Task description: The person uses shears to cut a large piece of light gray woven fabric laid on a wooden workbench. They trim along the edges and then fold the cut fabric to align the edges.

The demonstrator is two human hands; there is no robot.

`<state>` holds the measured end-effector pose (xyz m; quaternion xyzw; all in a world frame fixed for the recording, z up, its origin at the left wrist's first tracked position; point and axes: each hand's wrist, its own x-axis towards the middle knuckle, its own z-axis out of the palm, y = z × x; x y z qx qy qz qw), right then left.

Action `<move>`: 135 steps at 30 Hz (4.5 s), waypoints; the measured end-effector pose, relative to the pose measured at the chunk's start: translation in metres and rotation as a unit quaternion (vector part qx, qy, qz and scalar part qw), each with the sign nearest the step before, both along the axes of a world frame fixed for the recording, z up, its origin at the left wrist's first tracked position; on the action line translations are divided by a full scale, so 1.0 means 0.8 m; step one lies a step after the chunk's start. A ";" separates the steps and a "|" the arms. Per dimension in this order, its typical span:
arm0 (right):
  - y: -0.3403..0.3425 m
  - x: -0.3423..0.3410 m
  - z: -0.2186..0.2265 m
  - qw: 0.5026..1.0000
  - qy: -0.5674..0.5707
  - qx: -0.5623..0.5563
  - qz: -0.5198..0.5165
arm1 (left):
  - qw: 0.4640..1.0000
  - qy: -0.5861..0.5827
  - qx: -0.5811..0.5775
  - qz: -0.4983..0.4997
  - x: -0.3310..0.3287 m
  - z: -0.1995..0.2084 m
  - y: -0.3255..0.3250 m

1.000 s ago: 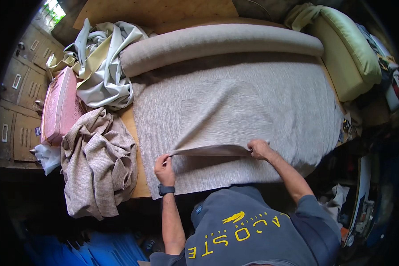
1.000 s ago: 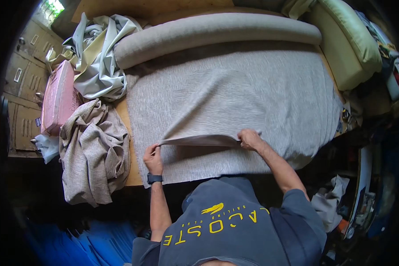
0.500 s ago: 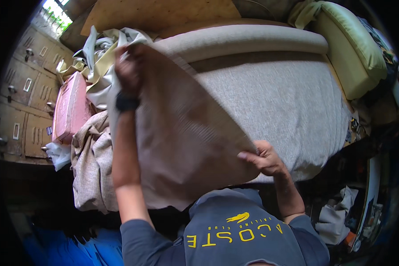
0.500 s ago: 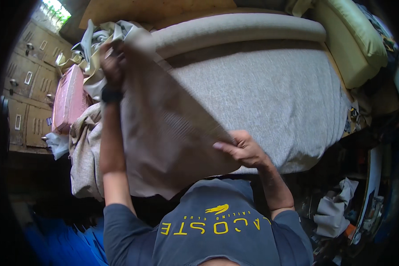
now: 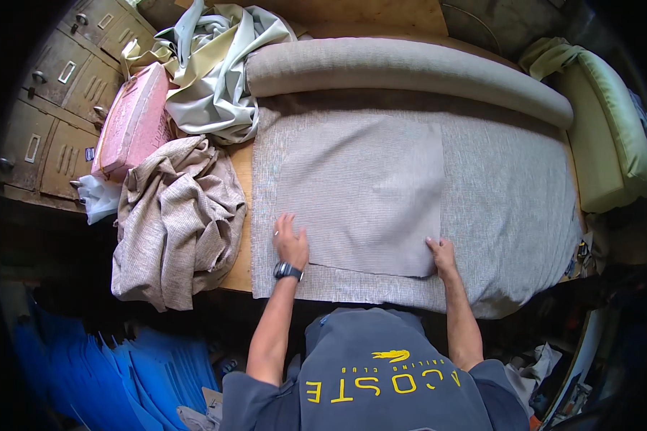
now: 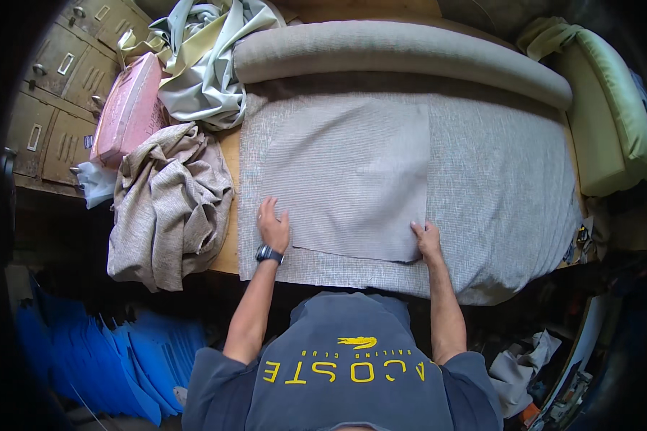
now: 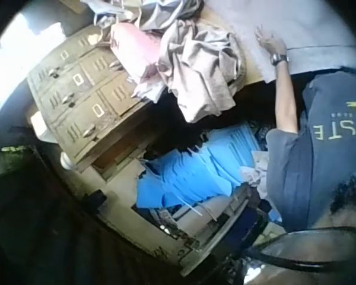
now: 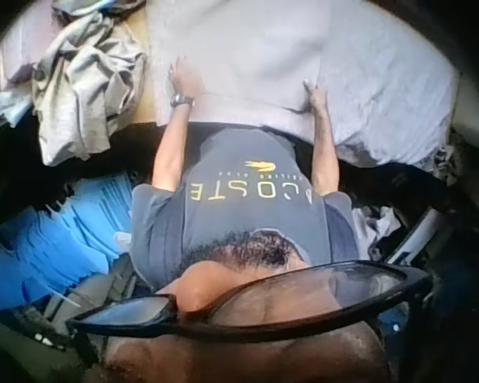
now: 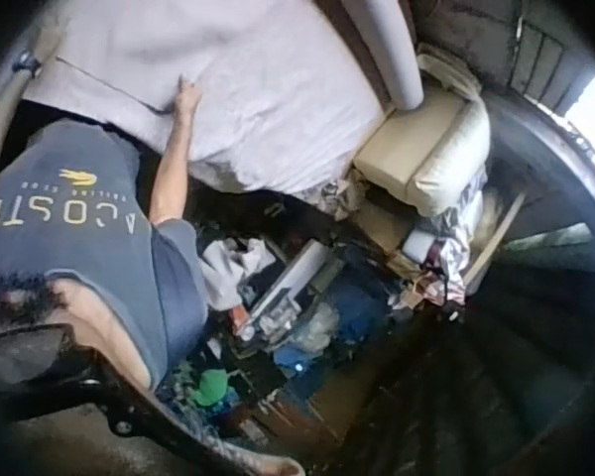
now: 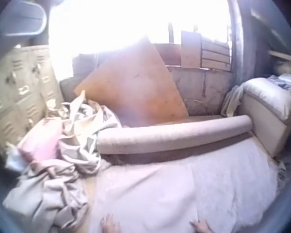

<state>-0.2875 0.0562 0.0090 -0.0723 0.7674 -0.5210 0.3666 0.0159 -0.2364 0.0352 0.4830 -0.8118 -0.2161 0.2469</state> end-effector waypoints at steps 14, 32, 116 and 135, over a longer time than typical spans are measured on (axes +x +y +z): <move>-0.023 0.023 0.357 0.892 0.214 -0.183 0.354 | 0.749 0.154 -0.219 -0.606 -0.236 0.269 0.072; 0.000 0.090 0.159 0.984 0.075 -0.153 0.046 | 0.871 0.236 -0.230 -0.366 -0.108 0.476 0.121; -0.093 0.035 0.021 0.878 0.389 0.237 0.149 | 0.945 -0.035 0.298 0.127 0.264 -0.035 -0.031; -0.043 0.028 -0.017 0.971 0.215 0.058 0.085 | 0.942 -0.057 0.292 0.156 0.271 -0.008 0.018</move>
